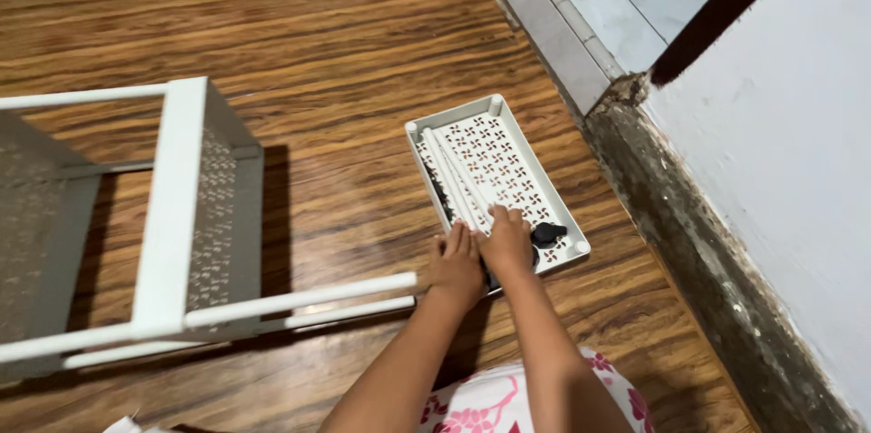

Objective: The person assembles a white plastic storage rack by inserting vertical rods into perforated side panels and connecting them to form a frame. They then attach a perforated shelf panel to the frame.

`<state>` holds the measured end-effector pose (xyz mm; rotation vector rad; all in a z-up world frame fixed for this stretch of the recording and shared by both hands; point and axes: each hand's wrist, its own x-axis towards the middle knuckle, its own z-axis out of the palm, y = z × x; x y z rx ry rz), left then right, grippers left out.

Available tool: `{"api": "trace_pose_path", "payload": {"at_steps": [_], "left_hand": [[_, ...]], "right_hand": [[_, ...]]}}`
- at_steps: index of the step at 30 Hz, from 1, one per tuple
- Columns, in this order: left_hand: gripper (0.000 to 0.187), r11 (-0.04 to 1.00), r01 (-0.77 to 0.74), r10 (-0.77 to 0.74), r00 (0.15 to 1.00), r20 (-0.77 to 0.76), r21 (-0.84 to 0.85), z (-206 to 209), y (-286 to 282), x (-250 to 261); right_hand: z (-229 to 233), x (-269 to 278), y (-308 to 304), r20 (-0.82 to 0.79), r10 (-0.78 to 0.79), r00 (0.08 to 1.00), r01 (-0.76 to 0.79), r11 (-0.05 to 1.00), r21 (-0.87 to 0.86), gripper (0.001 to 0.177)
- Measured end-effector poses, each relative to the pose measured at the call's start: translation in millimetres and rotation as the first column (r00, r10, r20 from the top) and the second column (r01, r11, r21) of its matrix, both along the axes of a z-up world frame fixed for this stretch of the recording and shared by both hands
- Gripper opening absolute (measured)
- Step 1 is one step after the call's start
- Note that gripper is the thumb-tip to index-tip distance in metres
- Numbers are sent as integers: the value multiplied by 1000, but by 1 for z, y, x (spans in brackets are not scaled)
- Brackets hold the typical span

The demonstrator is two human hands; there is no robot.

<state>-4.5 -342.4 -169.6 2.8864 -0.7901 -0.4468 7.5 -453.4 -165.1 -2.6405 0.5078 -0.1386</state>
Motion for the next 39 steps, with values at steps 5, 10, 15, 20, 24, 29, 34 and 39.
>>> {"api": "trace_pose_path", "payload": {"at_steps": [5, 10, 15, 20, 24, 29, 34, 39], "left_hand": [[77, 998, -37, 35, 999, -42, -58, -8, 6, -6], [74, 1000, 3, -4, 997, -77, -18, 21, 11, -6], [67, 878, 25, 17, 996, 84, -478, 89, 28, -31], [24, 596, 298, 220, 832, 509, -745, 175, 123, -37], [23, 517, -32, 574, 754, 319, -855, 209, 264, 28], [60, 481, -756, 751, 617, -237, -443, 158, 368, 100], [42, 398, -703, 585, 689, -427, -590, 81, 378, 114], [43, 456, -631, 754, 648, -104, -628, 91, 354, 94]], "right_hand": [[10, 11, -3, -99, -104, 990, 103, 995, -10, 45], [-7, 21, -16, -180, -90, 980, 97, 995, 34, 40], [16, 16, -15, 244, -87, 966, 83, 996, 27, 33], [91, 9, 10, 176, 72, 982, -142, 894, 425, 33], [145, -28, 89, 56, 358, 932, -328, 767, 551, 34], [185, -53, 178, -250, 590, 768, -565, 808, 168, 40], [194, -49, 196, -289, 611, 736, -574, 791, 211, 41], [185, -55, 196, -207, 568, 796, -543, 823, 168, 37]]}}
